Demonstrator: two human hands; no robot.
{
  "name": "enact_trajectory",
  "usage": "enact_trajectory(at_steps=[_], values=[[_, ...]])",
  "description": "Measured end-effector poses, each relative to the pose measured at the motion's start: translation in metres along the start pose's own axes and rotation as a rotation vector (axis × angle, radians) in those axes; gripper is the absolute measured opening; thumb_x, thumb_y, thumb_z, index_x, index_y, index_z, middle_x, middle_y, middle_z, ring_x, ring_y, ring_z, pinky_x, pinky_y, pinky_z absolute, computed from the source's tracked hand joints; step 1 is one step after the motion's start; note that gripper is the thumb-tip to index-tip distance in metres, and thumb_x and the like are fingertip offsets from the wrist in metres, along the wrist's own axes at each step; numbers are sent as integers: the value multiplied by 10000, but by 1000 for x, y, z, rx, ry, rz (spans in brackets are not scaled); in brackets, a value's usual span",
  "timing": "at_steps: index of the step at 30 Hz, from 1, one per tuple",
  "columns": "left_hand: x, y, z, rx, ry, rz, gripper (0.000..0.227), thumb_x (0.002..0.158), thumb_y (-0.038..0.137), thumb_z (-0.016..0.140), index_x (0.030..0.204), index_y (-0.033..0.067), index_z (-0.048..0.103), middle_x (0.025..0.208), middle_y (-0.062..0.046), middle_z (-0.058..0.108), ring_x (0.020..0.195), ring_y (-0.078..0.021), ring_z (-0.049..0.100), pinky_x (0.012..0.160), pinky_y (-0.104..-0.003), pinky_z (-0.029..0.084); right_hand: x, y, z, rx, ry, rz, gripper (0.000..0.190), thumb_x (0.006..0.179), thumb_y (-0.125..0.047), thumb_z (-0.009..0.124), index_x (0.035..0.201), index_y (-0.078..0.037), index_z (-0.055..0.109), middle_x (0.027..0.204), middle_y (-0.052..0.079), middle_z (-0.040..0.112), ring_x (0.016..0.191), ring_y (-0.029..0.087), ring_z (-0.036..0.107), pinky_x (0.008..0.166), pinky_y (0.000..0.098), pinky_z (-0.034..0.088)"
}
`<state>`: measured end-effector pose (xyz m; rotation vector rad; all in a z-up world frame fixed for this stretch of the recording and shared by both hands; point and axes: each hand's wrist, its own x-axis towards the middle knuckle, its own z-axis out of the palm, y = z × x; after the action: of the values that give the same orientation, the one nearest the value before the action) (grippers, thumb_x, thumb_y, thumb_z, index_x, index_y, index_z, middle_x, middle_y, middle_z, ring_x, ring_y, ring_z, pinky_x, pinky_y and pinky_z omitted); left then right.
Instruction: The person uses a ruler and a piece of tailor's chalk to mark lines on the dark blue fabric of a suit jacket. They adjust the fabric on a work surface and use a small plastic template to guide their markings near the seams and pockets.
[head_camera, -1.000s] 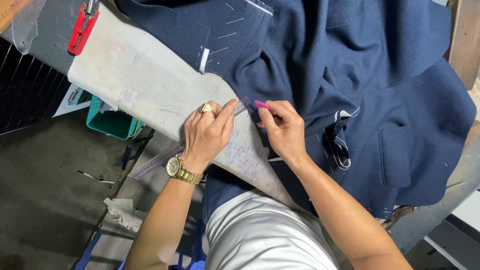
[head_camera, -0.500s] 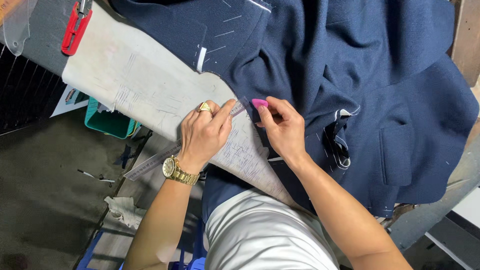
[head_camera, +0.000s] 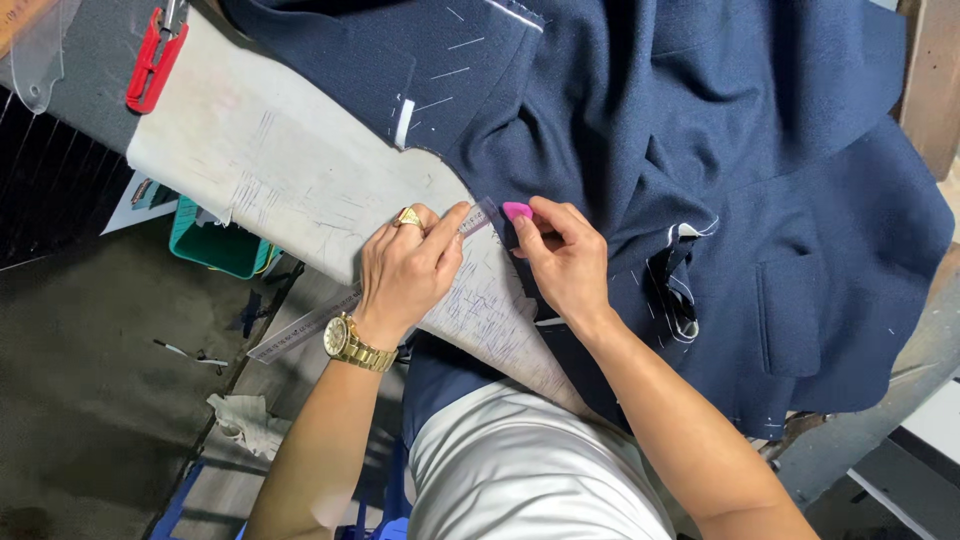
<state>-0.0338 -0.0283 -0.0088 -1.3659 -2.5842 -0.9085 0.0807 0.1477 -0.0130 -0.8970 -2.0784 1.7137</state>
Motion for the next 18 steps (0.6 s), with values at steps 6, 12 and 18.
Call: enact_trajectory(at_steps=[6, 12, 18], values=[[-1, 0, 0, -3, -3, -7, 290, 961, 189, 624, 1221, 176, 752, 769, -31, 528, 662, -242, 623, 630, -363, 546, 0, 0, -1, -27, -8, -14, 250, 912, 36, 763, 1141, 119, 706, 875, 245, 676, 747, 256, 715, 583, 350, 697], [0, 0, -1, -10, -7, -3, 294, 957, 184, 624, 1223, 171, 749, 765, -34, 527, 656, -244, 621, 625, -363, 546, 1, 0, 0, -42, -9, -23, 256, 907, 46, 764, 1143, 124, 705, 868, 245, 679, 738, 252, 715, 579, 349, 695], [1, 1, -2, -8, 2, 0, 292, 953, 176, 626, 1217, 170, 750, 764, -34, 526, 654, -241, 619, 629, -358, 548, 1, 2, -1, -54, -17, -30, 261, 908, 38, 767, 1147, 124, 704, 873, 250, 677, 734, 248, 709, 576, 344, 695]])
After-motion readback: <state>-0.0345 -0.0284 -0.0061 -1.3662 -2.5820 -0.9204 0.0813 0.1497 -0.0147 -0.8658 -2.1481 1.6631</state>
